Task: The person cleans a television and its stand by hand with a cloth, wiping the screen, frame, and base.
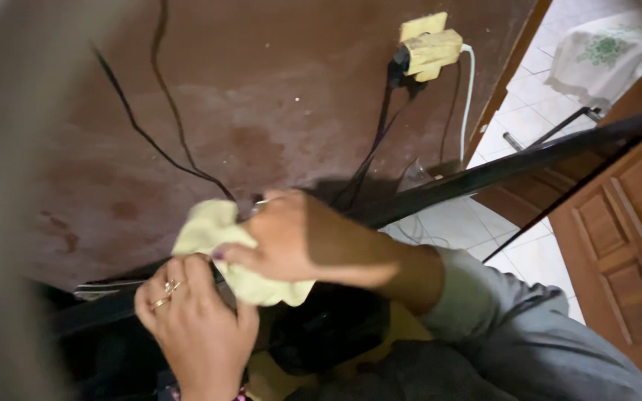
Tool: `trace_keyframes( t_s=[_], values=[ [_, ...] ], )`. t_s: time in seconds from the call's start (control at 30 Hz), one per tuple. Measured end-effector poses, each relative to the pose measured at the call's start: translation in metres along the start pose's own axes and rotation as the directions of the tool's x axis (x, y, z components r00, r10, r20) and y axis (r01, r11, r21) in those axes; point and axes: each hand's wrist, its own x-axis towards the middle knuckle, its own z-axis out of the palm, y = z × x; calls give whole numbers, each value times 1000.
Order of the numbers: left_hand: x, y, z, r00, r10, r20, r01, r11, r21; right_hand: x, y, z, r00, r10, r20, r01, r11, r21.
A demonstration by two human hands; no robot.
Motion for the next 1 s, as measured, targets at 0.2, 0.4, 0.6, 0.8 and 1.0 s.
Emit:
trace_keyframes(
  t_s=[0.2, 0.4, 0.6, 0.8, 1.0],
  values=[
    [4, 2, -2, 998, -36, 42, 36, 999, 9, -56, 66, -52, 698, 586, 412, -709, 645, 284],
    [0, 4, -3, 998, -52, 36, 51, 998, 22, -164, 182, -75, 730, 679, 75, -683, 726, 74],
    [1, 4, -4, 997, -54, 53, 55, 998, -3, -280, 302, -90, 400, 911, -99, -913, 405, 44],
    [-2, 2, -4, 996, -51, 72, 50, 999, 12, -282, 300, -93, 373, 803, -464, -892, 448, 57],
    [-8, -11, 4, 998, -32, 50, 27, 995, 92, -149, 141, -55, 887, 373, -273, -387, 922, 5]
  ],
)
